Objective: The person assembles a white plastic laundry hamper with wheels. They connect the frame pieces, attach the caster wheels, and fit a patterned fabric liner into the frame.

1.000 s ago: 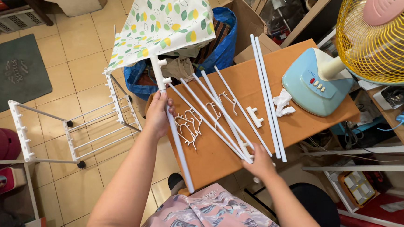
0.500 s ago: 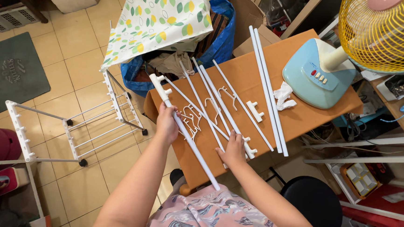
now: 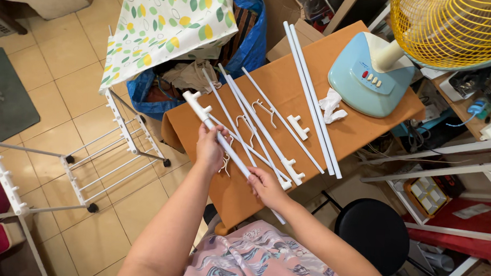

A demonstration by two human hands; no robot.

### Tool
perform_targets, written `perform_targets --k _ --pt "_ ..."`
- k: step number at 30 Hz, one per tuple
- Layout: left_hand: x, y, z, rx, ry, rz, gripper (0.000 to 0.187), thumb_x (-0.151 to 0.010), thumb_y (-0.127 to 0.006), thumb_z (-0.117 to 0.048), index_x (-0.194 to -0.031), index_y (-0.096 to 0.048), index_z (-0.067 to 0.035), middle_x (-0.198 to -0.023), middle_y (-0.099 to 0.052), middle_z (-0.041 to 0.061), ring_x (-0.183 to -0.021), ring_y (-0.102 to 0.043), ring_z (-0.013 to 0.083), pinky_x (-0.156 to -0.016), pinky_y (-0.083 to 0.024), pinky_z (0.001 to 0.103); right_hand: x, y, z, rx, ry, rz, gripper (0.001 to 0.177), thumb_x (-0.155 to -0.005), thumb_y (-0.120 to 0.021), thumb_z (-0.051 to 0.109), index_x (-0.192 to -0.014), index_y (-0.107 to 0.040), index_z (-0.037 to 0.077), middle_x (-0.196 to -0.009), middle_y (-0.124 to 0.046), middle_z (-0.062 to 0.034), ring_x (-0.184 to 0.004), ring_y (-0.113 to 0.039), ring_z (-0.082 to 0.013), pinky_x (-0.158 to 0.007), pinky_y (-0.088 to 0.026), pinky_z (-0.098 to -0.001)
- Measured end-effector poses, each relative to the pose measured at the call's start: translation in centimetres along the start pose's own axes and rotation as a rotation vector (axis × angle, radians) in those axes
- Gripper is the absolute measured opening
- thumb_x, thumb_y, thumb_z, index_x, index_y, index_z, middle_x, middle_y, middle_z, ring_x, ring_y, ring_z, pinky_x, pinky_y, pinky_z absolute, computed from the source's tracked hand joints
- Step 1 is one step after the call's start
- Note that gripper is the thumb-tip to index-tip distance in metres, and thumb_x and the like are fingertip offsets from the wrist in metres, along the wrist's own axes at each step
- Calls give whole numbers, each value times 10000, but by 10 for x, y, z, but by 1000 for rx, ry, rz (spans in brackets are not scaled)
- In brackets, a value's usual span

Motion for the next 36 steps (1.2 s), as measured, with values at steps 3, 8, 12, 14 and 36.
perform_targets --k 3,8,12,14,36 --pt "6 -10 2 -248 60 45 547 -1035 -494 -173 -1536 -280 -219 -1393 -572 3 -1112 -582 140 -925 -487 351 3 26 15 63 114 -171 390 -1030 -576 186 -1385 -605 28 -992 -680 -69 -800 -595 -161 -719 -524 -300" --pt "30 -17 10 -536 167 211 521 -993 -482 -214 -1512 -449 -190 -1452 -574 -17 -1236 -570 129 -959 -455 342 -1 94 66 463 378 -509 399 -960 -608 102 -1348 -605 7 -1086 -649 -144 -919 -664 -250 -801 -548 -358" --pt "40 -7 13 -549 200 221 481 -987 -478 -193 -1464 -511 -144 -1410 -622 -6 -1243 -585 137 -983 -463 350 -35 130 77 607 322 -563 428 -923 -617 48 -1350 -616 27 -1084 -630 -179 -963 -647 -333 -844 -536 -405" --pt "42 2 15 -542 220 208 465 -989 -479 -184 -1450 -525 -135 -1387 -641 6 -1219 -606 143 -989 -471 351 -51 137 78 652 345 -570 423 -906 -634 33 -1328 -630 31 -1095 -626 -187 -992 -639 -353 -864 -529 -419" --pt "87 153 -19 -294 168 -119 411 -1007 -489 -216 -1414 -537 -187 -1352 -678 -26 -1198 -627 110 -991 -446 308 -77 93 83 1047 319 -669 668 -749 -729 130 -1398 -577 101 -1426 -421 -237 -1374 -332 -436 -1061 -249 -660"
Point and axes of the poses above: each hand's wrist, its own x-axis away from the middle knuckle, its own y-axis out of the back of the hand, z = x × y, the point moved 9 cm from there along -x, towards the middle knuckle
